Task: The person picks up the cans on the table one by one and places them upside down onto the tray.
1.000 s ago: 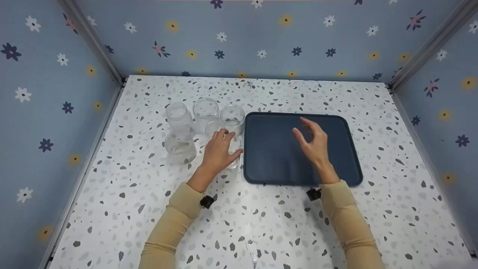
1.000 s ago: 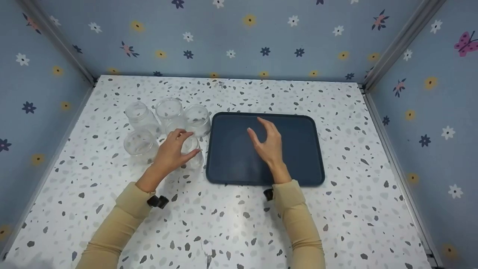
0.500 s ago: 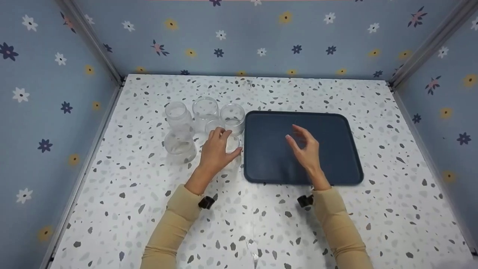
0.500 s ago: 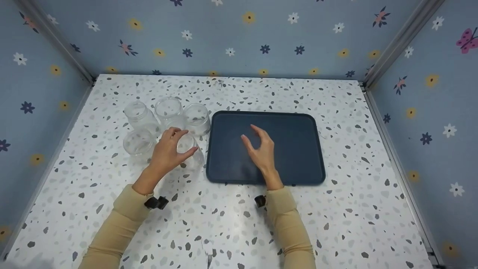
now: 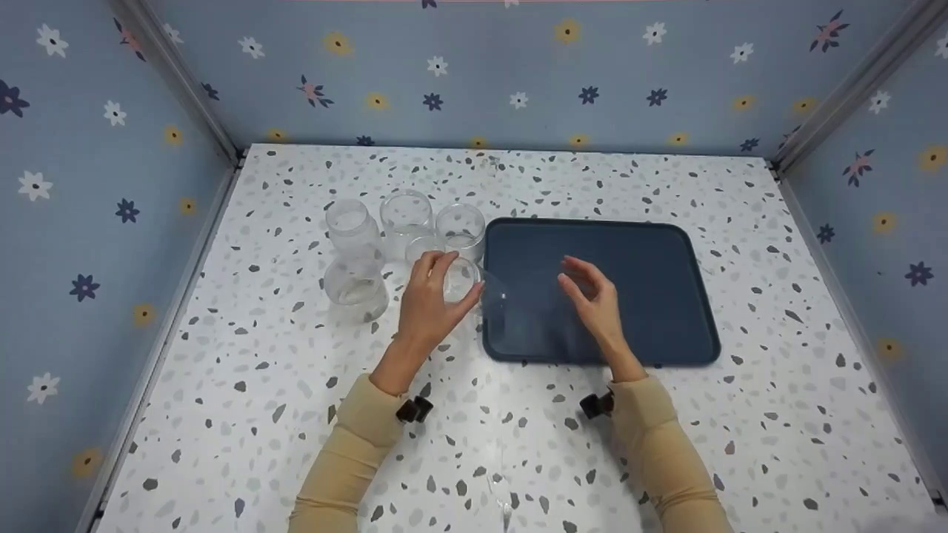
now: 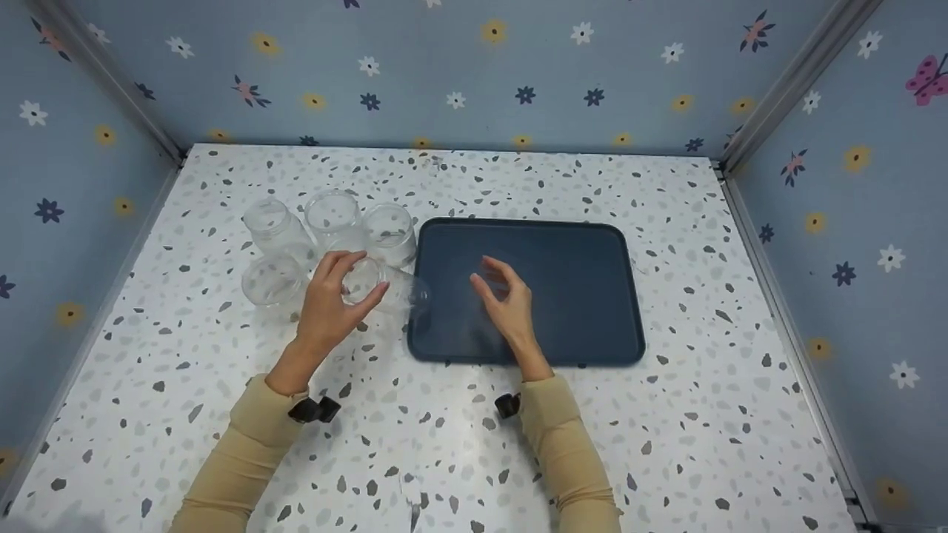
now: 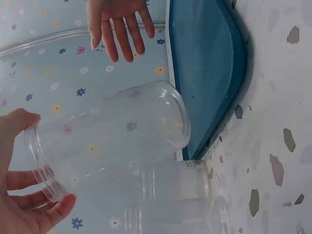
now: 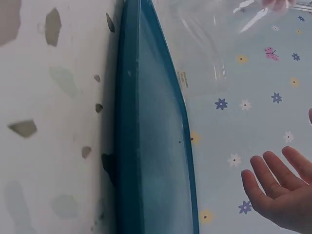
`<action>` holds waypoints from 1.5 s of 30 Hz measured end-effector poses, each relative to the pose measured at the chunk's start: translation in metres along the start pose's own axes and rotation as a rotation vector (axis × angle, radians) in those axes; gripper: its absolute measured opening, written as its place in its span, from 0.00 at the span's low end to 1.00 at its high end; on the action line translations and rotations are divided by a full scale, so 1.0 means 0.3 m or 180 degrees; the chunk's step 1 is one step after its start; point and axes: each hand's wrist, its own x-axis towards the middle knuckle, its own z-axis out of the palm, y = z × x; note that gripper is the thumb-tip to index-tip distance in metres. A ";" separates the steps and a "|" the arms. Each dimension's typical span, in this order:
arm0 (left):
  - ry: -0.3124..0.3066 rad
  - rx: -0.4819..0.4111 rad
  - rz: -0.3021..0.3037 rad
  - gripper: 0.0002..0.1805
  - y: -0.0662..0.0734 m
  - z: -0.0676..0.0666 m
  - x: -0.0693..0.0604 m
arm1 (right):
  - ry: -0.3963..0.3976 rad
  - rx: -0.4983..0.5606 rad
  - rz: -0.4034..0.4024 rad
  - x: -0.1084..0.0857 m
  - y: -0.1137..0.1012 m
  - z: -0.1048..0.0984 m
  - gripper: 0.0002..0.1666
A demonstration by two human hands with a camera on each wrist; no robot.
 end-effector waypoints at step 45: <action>0.0068 -0.2219 -0.0704 0.19 0.051 0.053 -0.047 | -0.0430 0.1923 0.1568 -0.020 -0.086 0.061 0.33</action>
